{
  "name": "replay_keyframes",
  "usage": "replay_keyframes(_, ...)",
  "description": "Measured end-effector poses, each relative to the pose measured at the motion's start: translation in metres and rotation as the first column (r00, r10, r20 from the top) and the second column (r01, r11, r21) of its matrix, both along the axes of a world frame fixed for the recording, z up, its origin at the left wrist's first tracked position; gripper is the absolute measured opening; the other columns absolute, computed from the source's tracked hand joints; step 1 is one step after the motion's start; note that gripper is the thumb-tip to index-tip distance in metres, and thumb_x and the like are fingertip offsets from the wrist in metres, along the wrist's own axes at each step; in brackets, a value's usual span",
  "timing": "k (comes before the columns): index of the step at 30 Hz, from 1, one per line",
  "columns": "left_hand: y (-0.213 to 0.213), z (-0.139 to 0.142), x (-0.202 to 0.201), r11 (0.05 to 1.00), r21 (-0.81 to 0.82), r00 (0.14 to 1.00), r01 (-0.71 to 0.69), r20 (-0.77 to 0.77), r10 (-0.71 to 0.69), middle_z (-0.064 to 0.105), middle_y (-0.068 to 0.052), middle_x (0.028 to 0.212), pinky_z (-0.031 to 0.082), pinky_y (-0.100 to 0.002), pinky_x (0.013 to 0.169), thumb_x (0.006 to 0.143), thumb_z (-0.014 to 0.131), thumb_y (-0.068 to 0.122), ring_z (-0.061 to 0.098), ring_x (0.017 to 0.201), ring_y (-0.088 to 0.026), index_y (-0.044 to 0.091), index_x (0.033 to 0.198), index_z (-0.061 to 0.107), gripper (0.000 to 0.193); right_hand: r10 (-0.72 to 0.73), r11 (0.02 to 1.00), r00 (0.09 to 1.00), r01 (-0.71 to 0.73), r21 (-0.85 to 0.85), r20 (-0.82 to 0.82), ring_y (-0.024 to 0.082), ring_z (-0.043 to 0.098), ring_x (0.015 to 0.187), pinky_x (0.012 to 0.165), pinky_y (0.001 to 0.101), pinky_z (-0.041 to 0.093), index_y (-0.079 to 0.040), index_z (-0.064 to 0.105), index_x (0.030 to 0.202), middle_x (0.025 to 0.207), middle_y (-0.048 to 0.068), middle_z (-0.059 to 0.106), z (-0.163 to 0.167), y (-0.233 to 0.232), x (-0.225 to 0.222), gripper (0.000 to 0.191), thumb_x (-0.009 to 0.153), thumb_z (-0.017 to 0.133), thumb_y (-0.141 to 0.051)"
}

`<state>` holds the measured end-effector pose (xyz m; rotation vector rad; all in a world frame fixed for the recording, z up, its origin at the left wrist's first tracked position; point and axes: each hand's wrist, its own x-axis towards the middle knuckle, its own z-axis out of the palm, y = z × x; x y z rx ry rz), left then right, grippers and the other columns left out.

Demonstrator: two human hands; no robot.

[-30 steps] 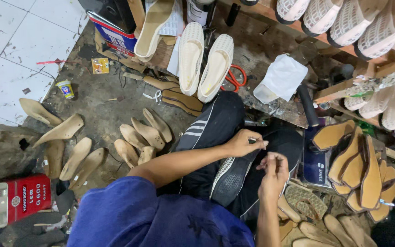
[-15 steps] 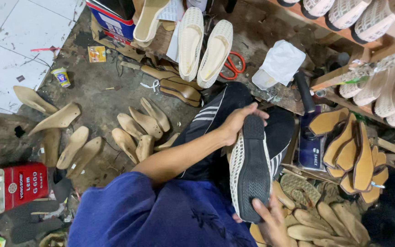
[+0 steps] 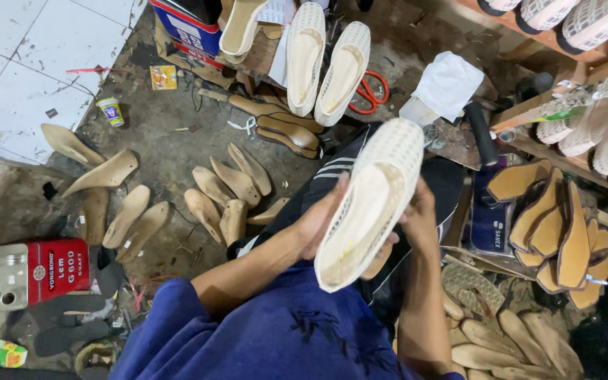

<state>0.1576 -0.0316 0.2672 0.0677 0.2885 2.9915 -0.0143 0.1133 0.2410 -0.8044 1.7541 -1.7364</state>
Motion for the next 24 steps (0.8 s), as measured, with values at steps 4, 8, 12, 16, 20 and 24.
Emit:
replay_keyframes(4,-0.049,-0.014,-0.011,0.909,-0.287,0.935,-0.302,0.096,0.341,0.061,-0.027,0.139,0.056,-0.055,0.101,0.094,0.026,0.079,0.067,0.117,-0.042,0.002,0.158,0.039,0.101,0.422,0.898,0.856,-0.350,0.266,-0.299,0.014,0.070,0.091,0.080,0.0291,0.057,0.003,0.070,0.110,0.100,0.013,0.073,-0.054,0.003,0.078,0.035,0.075,0.074,0.001)
replay_keyframes(8,-0.090,-0.030,-0.034,0.899,-0.247,0.929,-0.361,-0.010,0.370,0.064,-0.025,0.133,0.059,-0.053,0.095,0.091,0.029,0.080,0.069,0.109,-0.039,0.001,0.155,0.042,0.102,0.300,0.894,0.801,-0.046,0.446,-0.518,0.018,0.061,0.075,0.071,0.0309,0.051,-0.005,0.076,0.108,0.075,0.009,0.065,-0.058,0.019,0.098,0.024,0.085,0.079,-0.010)
replay_keyframes(12,-0.092,-0.043,-0.060,0.908,-0.202,0.926,-0.367,0.018,0.378,0.066,-0.024,0.127,0.060,-0.050,0.089,0.094,0.027,0.081,0.070,0.100,-0.036,-0.003,0.149,0.047,0.103,-0.032,0.959,0.997,0.051,0.279,-0.071,0.011,0.061,0.074,0.071,0.0241,0.051,-0.002,0.069,0.126,0.080,0.002,0.062,-0.039,0.017,0.089,0.033,0.094,0.070,-0.009)
replay_keyframes(16,-0.076,-0.047,-0.079,0.897,-0.215,0.922,-0.385,-0.055,0.383,0.066,-0.022,0.127,0.059,-0.048,0.087,0.100,0.028,0.078,0.068,0.099,-0.033,-0.003,0.150,0.049,0.097,-0.115,0.986,0.992,0.109,0.125,0.043,0.015,0.064,0.087,0.082,0.0264,0.051,0.002,0.058,0.143,0.089,0.005,0.065,-0.008,0.019,0.097,0.042,0.103,0.066,-0.007)
replay_keyframes(20,-0.058,-0.045,-0.091,0.932,-0.155,0.945,-0.326,-0.037,0.325,0.066,-0.023,0.129,0.061,-0.048,0.088,0.100,0.026,0.078,0.069,0.099,-0.034,-0.003,0.149,0.049,0.098,-0.073,0.993,0.991,0.083,-0.084,0.116,0.022,0.065,0.114,0.098,0.0365,0.058,-0.002,0.027,0.160,0.129,0.011,0.058,0.020,0.010,0.107,0.071,0.100,0.065,-0.012)
replay_keyframes(24,-0.049,-0.045,-0.095,0.915,-0.241,0.944,-0.323,-0.006,0.331,0.064,-0.024,0.133,0.062,-0.049,0.089,0.099,0.027,0.075,0.071,0.104,-0.036,-0.001,0.151,0.045,0.093,-0.004,0.969,0.972,0.061,-0.239,0.235,0.029,0.061,0.128,0.100,0.0446,0.056,-0.005,0.016,0.161,0.153,0.014,0.045,0.032,-0.010,0.111,0.082,0.097,0.066,-0.016)
